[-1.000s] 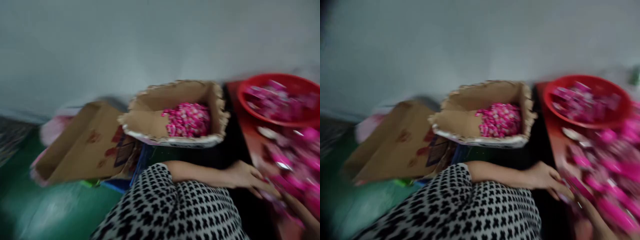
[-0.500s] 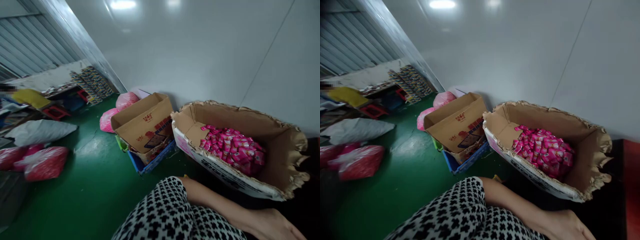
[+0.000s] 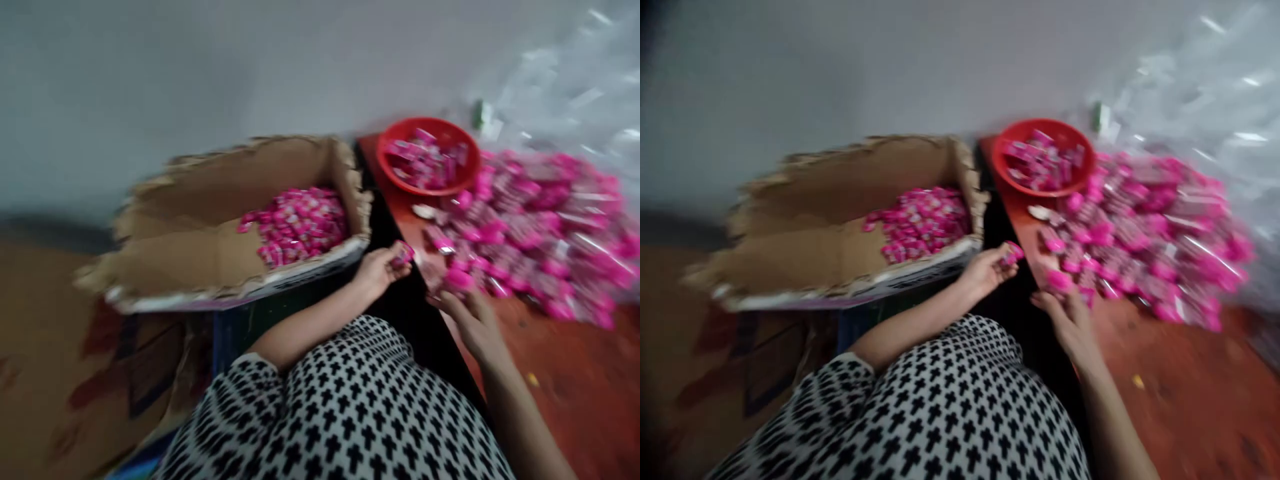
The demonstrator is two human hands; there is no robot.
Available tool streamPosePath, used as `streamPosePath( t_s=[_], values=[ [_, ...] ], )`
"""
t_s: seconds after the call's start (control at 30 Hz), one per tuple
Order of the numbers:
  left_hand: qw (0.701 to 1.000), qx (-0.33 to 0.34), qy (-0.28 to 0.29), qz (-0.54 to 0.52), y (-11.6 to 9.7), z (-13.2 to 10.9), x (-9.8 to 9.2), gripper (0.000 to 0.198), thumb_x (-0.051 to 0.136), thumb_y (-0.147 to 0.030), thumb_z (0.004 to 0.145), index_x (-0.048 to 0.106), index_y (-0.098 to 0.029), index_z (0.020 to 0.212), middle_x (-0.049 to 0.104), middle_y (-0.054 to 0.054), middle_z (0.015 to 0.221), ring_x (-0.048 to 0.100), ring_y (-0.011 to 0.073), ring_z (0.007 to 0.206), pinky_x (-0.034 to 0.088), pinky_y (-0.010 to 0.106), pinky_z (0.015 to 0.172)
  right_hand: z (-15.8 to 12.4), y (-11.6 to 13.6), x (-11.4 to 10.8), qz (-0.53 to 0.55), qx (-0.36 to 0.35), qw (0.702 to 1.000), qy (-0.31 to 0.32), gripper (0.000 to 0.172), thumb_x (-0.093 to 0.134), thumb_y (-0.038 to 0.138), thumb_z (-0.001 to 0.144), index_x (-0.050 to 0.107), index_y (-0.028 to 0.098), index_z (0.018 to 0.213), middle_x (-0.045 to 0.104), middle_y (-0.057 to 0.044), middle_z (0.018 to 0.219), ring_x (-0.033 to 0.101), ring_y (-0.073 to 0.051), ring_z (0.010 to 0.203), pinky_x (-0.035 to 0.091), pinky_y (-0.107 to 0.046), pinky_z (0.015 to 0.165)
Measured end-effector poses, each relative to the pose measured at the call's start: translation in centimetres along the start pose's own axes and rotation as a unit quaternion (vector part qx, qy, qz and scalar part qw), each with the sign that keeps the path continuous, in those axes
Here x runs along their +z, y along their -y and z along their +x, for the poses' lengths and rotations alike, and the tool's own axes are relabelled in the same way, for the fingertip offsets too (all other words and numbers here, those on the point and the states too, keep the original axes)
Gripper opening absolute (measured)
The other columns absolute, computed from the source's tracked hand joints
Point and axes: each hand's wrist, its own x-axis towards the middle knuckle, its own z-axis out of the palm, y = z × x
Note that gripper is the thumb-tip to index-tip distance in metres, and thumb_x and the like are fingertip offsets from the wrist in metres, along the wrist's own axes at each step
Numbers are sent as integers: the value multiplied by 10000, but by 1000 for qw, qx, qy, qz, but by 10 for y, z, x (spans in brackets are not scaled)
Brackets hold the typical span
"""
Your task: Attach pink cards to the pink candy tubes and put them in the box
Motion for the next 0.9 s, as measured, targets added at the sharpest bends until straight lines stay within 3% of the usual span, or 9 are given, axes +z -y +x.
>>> streamPosePath(
  t_s=[0.13, 0.3, 0.57, 0.73, 0.9],
  values=[
    [999, -33, -7, 4, 3, 24, 12, 109, 644, -135, 875, 684, -105, 778, 715, 52, 699, 686, 141, 617, 577, 260, 658, -10, -13, 0, 17, 29, 999, -37, 398, 672, 572, 833, 587, 211, 978, 661, 1, 771, 698, -162, 690, 628, -322, 687],
    [998, -56, 9, 8, 21, 33, 18, 74, 740, -116, 806, 676, -115, 770, 717, 18, 721, 673, 111, 622, 557, 227, 653, -4, -26, 13, -35, 13, 996, -81, 373, 571, 576, 896, 529, 214, 978, 642, 30, 672, 613, -100, 474, 507, -196, 435],
    [995, -84, 36, -34, 32, 41, 30, 188, 830, -211, 755, 661, -131, 778, 713, -1, 724, 661, 92, 625, 529, 193, 632, 2, -38, 13, -13, 22, 992, -120, 368, 574, 579, 895, 488, 222, 917, 651, 36, 666, 595, -90, 444, 486, -186, 400],
    [995, -92, 32, 4, 33, 39, 34, 261, 830, -298, 759, 628, -134, 735, 665, -14, 656, 608, 86, 546, 487, 198, 548, 10, -41, 16, 30, 20, 991, -128, 349, 577, 560, 901, 472, 227, 901, 616, 55, 646, 574, -83, 435, 480, -185, 385],
    [996, -43, 58, 50, 36, 38, 34, 356, 900, -332, 654, 608, -135, 704, 643, -19, 620, 556, 76, 487, 447, 194, 491, 12, -42, 17, 63, 13, 989, -134, 337, 581, 548, 905, 473, 230, 933, 593, 74, 616, 559, -81, 421, 466, -179, 373]
  ],
)
